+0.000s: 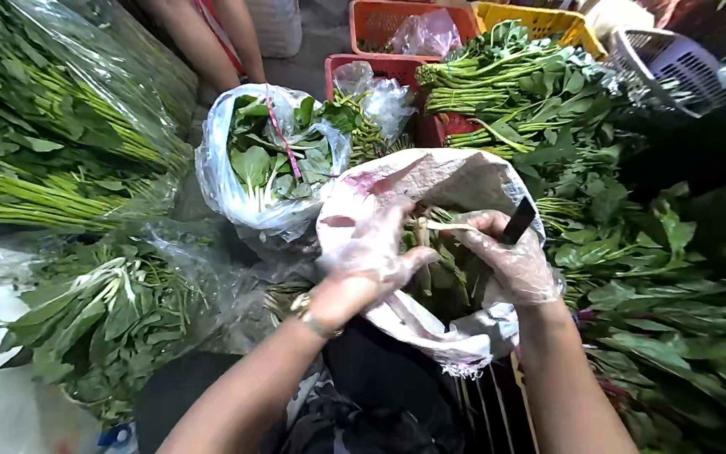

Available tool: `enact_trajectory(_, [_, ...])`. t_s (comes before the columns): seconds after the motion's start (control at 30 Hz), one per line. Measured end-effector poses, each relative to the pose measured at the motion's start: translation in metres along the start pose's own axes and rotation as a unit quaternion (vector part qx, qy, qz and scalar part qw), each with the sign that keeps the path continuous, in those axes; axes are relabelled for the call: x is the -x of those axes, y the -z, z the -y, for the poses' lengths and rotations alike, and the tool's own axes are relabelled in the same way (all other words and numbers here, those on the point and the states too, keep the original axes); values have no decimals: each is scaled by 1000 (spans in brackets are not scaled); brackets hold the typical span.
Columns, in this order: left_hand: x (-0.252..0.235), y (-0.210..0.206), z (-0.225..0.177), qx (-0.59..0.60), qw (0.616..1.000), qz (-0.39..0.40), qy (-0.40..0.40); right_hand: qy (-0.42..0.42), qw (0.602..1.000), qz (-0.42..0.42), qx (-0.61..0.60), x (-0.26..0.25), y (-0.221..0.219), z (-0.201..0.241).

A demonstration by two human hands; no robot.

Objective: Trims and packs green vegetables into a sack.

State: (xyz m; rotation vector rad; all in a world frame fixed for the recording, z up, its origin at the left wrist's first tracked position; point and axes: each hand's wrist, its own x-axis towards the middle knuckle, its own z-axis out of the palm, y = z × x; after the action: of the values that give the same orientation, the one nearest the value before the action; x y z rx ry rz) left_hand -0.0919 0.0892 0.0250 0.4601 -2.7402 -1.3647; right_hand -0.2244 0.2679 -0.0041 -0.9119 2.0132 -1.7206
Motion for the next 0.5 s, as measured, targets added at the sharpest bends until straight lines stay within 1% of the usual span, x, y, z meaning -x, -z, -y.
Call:
enact_trajectory(0.07, [-8, -7, -4, 54, 998, -6, 17, 18, 1000, -18, -10, -1, -8, 12])
enact_trajectory(0.13, [-13, -6, 1, 166, 986, 4, 16, 45, 998, -15, 48, -8, -4, 24])
enact_trajectory(0.2, [-15, -6, 12, 322, 947, 15, 4, 73, 991, 14, 115, -20, 8, 29])
enact_trajectory(0.23, [-16, -5, 16, 372, 928, 30, 4, 76, 989, 39, 121, -28, 13, 30])
enact_trajectory(0.3, [-17, -5, 19, 407, 913, 38, 9, 60, 987, 98, 110, -40, 16, 29])
enact_trajectory(0.4, [-16, -4, 20, 386, 922, 34, -5, 11, 979, 168, 114, -45, 8, 31])
enact_trajectory(0.5, [-14, -2, 22, 396, 917, 52, -6, -7, 978, 167, 122, -45, 5, 29])
